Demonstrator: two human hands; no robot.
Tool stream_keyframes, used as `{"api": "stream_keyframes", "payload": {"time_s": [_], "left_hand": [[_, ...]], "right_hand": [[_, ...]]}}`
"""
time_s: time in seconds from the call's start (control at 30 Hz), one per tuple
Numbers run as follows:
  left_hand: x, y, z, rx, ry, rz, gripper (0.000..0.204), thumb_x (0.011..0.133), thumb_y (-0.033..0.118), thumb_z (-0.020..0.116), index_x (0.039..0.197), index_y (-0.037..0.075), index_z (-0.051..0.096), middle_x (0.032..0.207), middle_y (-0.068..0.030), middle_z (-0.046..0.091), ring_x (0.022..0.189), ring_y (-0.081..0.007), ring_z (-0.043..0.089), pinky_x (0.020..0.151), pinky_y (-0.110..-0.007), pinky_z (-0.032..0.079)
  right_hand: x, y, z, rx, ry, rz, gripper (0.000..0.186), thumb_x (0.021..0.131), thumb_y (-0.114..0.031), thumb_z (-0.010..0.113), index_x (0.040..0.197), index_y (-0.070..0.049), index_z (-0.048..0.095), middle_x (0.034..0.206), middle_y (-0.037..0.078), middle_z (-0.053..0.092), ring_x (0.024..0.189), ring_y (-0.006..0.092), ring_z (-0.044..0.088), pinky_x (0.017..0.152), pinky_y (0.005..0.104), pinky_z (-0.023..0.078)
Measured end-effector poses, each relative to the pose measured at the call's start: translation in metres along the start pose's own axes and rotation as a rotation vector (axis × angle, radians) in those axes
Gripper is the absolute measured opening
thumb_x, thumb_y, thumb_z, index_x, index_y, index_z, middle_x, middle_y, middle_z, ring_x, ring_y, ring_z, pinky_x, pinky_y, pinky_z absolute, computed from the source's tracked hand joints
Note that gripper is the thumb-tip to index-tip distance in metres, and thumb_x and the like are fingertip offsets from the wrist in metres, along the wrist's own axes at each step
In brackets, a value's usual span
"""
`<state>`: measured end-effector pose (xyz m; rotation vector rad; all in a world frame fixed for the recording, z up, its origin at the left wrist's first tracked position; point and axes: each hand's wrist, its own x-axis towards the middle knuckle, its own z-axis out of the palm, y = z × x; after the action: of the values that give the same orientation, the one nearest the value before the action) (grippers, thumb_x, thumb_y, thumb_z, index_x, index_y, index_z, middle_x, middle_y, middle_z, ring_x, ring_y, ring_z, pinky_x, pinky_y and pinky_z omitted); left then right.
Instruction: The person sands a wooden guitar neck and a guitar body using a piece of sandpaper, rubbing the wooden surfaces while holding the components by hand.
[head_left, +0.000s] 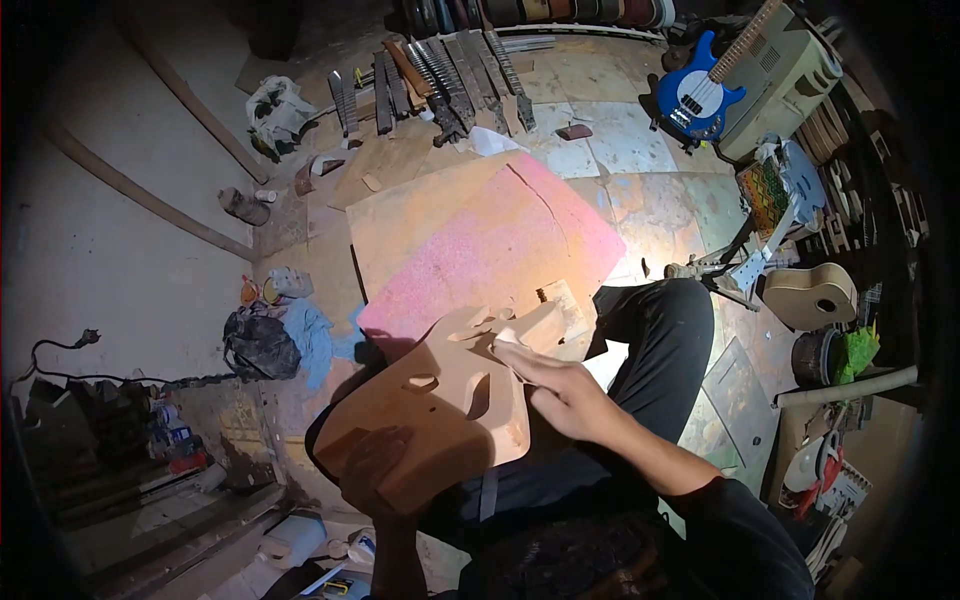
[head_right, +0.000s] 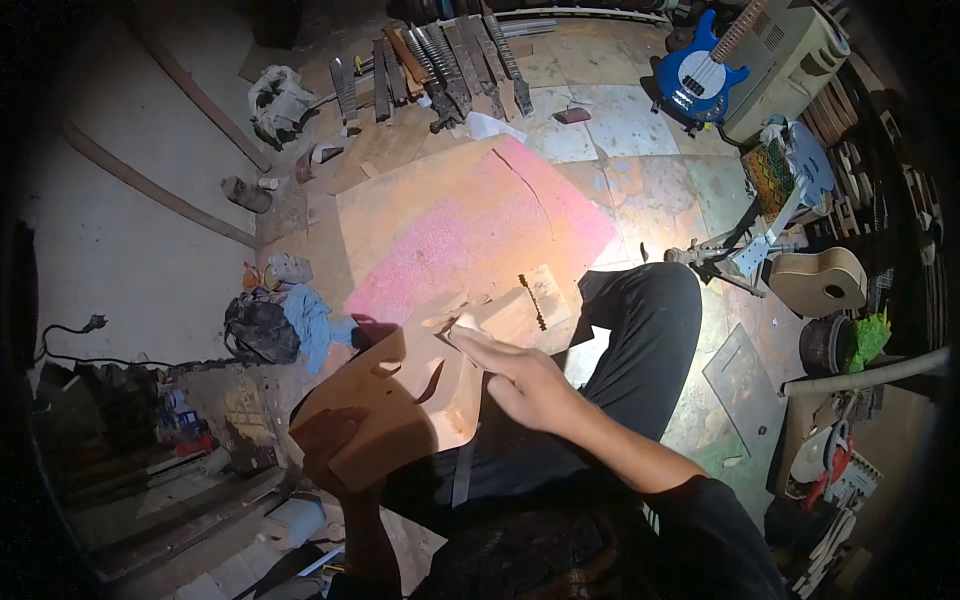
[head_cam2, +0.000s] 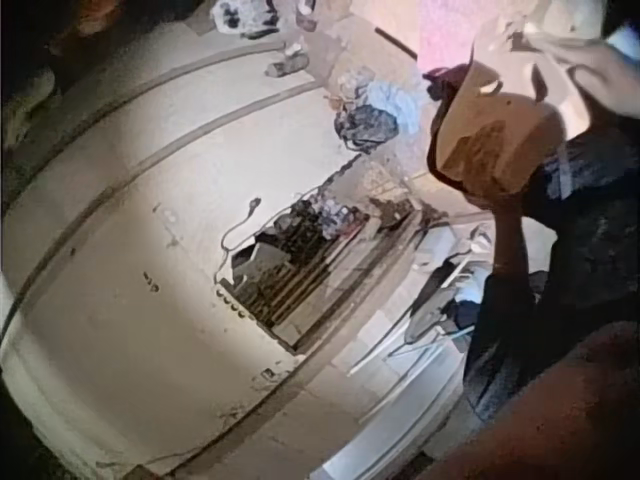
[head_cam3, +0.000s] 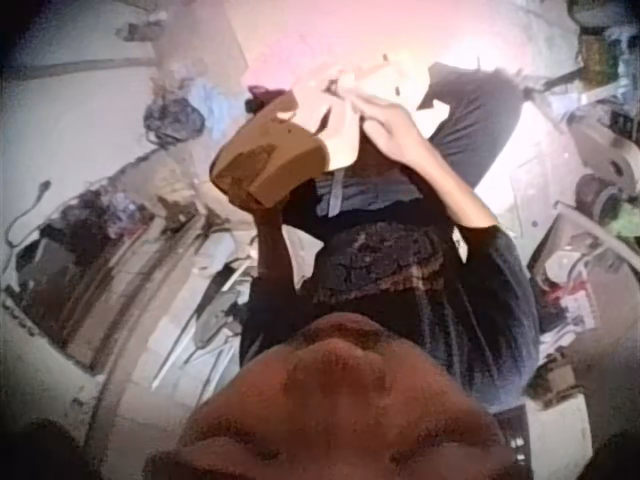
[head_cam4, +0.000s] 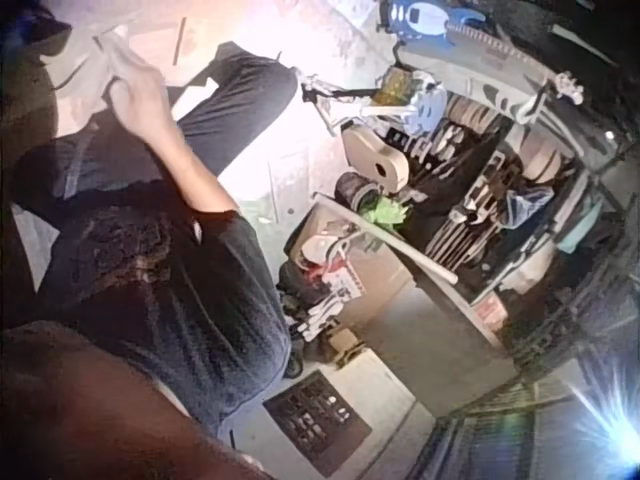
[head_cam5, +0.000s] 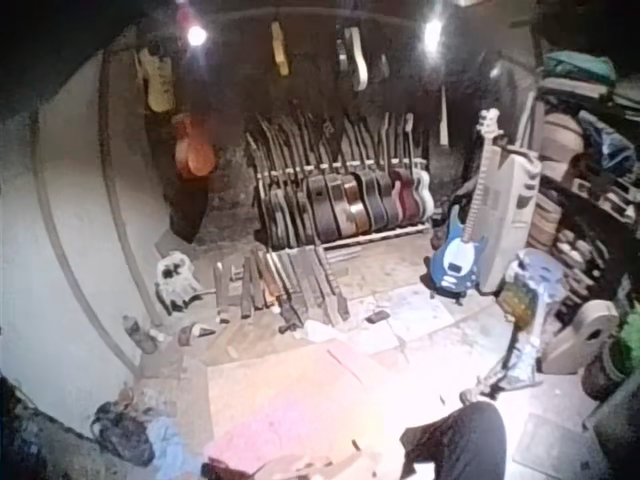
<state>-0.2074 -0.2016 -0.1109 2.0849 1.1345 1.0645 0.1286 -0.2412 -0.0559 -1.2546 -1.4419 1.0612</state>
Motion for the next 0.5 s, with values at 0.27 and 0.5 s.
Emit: {"api": "stream_keyframes", "payload": {"time_s": [0.27, 0.5], "left_hand": [[-0.006, -0.002, -0.002, -0.009, -0.006, -0.023, 0.071, 0.083, 0.047, 0.09, 0.135, 0.006, 0.065, 0.131, -0.0176, 0.072, 0.127, -0.0398, 0.066, 0.116, -0.058, 0.047], [0.0, -0.008, -0.006, -0.014, 0.003, -0.029, 0.076, 0.082, 0.051, 0.089, 0.139, 0.007, 0.066, 0.135, -0.0177, 0.071, 0.131, -0.0409, 0.065, 0.119, -0.06, 0.044]], "right_hand": [[-0.002, 0.005, 0.001, -0.075, 0.004, 0.014, 0.076, 0.085, 0.008, 0.048, 0.16, -0.004, 0.05, 0.159, 0.021, 0.056, 0.147, 0.0369, 0.055, 0.123, 0.0439, 0.044], [-0.007, -0.002, 0.013, 0.05, 0.029, -0.06, 0.073, 0.086, 0.007, 0.05, 0.158, -0.006, 0.054, 0.156, 0.022, 0.059, 0.144, 0.0395, 0.058, 0.119, 0.0398, 0.047]]}}
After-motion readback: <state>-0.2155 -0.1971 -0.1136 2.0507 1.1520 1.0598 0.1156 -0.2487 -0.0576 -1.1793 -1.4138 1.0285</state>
